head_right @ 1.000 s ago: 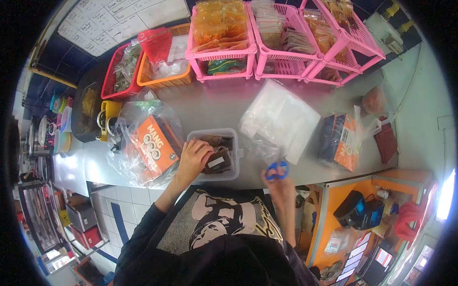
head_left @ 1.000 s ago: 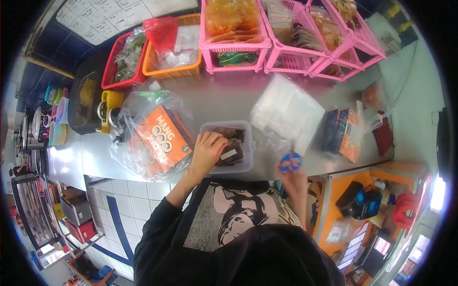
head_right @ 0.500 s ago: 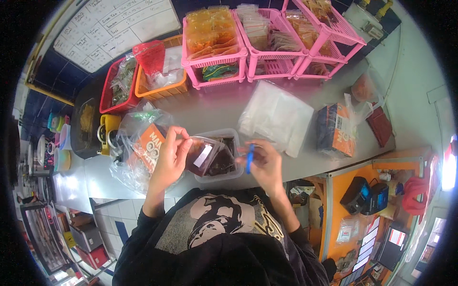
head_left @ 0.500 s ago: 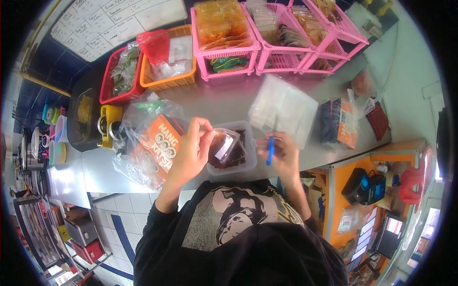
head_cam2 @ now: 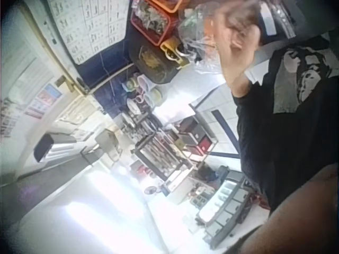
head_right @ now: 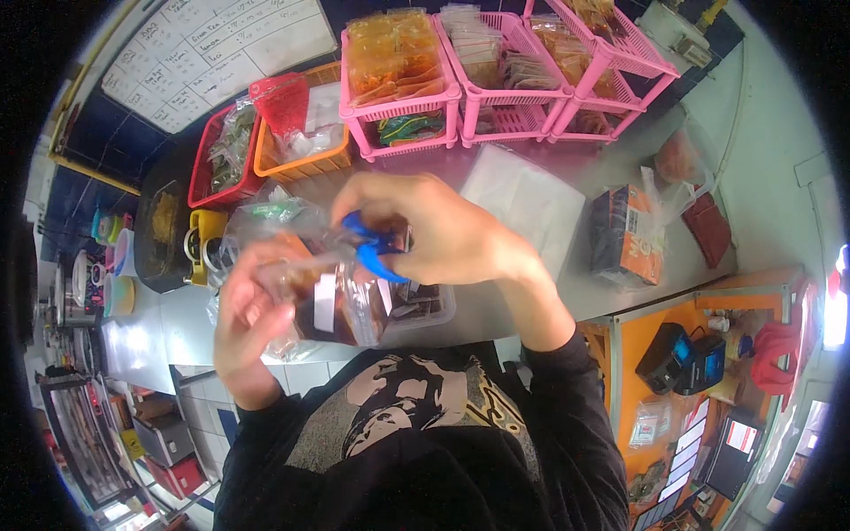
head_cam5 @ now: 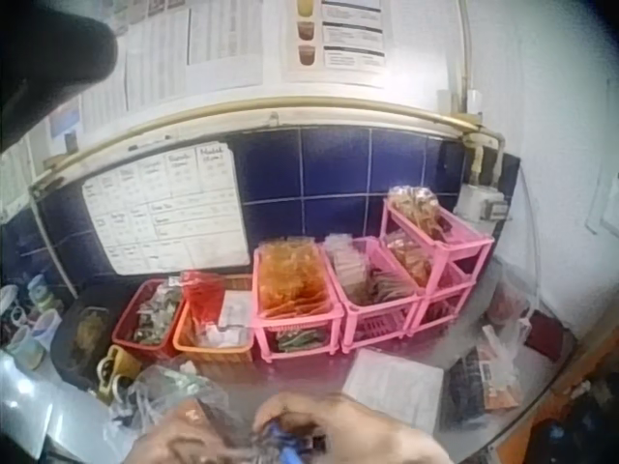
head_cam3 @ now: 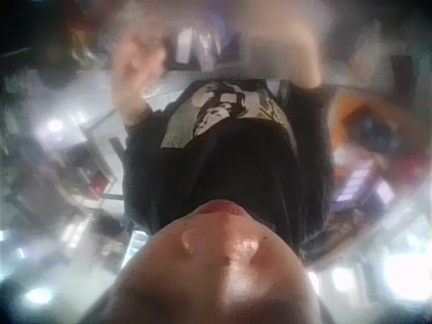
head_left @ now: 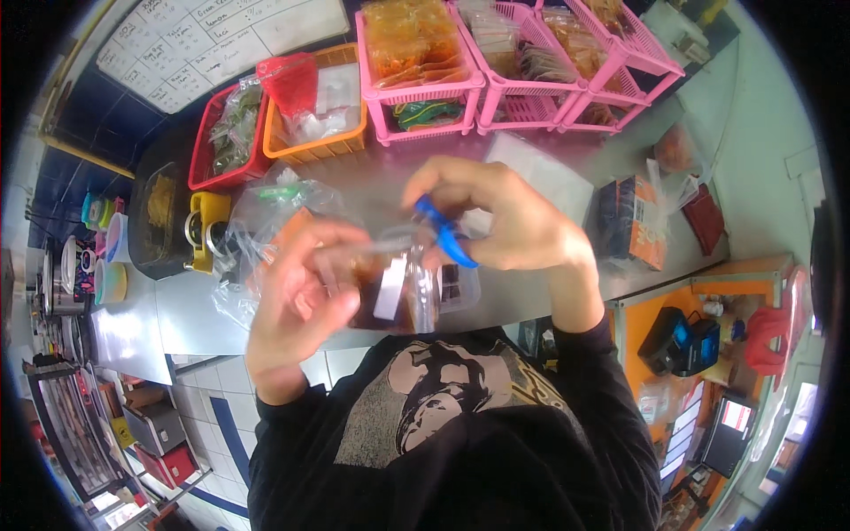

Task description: The person organizes food containers on a table, moves between stations to collect items from bins, and uses scissors to cut open plastic sauce packets over a container.

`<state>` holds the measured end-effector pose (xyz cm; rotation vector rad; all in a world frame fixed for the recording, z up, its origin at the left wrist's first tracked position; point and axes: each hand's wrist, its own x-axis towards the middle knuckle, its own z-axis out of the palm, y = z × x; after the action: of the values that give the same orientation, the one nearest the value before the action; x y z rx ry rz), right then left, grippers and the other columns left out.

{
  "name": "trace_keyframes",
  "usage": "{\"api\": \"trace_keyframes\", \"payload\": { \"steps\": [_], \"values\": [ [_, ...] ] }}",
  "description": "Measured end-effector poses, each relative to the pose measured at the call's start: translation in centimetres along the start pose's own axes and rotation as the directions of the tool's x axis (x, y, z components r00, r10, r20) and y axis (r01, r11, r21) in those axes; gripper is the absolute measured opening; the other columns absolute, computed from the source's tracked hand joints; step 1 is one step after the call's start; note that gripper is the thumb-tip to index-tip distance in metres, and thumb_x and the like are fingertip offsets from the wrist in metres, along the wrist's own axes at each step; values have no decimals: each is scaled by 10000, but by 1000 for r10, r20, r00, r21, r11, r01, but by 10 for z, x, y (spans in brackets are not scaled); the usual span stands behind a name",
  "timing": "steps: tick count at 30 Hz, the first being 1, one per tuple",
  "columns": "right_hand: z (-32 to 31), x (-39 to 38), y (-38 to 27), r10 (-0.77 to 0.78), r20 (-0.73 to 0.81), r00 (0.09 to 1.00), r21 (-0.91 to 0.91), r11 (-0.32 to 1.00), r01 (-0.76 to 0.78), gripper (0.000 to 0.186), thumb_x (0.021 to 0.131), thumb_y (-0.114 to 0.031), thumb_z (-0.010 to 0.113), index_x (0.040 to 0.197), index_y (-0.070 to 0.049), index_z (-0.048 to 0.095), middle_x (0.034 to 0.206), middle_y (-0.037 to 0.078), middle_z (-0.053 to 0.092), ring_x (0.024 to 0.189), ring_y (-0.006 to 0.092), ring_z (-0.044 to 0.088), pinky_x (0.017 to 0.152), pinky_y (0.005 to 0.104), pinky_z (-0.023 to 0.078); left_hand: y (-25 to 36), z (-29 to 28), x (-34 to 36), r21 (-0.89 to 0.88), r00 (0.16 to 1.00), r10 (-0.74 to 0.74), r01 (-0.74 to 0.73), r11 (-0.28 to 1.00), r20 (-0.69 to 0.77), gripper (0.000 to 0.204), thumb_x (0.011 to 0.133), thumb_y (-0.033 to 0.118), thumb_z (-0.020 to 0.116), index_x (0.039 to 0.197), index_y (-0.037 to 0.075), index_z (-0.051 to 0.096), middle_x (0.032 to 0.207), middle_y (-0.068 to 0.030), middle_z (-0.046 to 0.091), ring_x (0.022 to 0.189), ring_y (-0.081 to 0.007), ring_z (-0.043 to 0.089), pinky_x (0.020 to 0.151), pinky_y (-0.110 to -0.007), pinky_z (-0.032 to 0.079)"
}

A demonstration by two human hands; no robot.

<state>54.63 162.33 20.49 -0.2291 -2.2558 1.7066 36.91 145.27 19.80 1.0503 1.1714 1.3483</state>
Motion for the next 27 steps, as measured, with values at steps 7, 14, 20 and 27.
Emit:
{"api": "trace_keyframes", "payload": {
  "steps": [7,14,20,27],
  "values": [
    [24,25,28,-7,245,969,-351,932,96,348,657,-5,640,981,-55,525,680,105,559,633,231,563,583,305,419,-54,-10,18,327,922,-315,234,916,224,285,822,104,624,1059,-13,518,991,-93,619,846,-123,570,698,-249,467],
    [22,-63,80,207,-481,852,207,971,-119,343,744,-75,724,954,27,473,703,63,563,583,105,553,474,225,426,-123,18,9,-217,966,-247,256,942,72,382,880,-4,503,1127,92,227,1084,-161,595,823,-104,566,710,-209,453],
    [48,-167,115,394,-199,897,583,783,-214,419,736,-232,749,931,10,468,695,55,520,539,97,493,442,213,375,-133,18,15,-3,985,-151,152,988,86,195,858,-10,545,1049,11,509,980,-62,607,835,-68,548,681,-185,443],
    [49,-159,138,389,111,915,702,621,-349,447,730,-319,746,894,2,482,665,40,496,513,78,457,418,214,332,-134,16,16,7,979,-203,203,979,-26,298,773,-7,671,1037,5,534,925,-70,644,723,-74,594,600,-178,435]
  ]
}}
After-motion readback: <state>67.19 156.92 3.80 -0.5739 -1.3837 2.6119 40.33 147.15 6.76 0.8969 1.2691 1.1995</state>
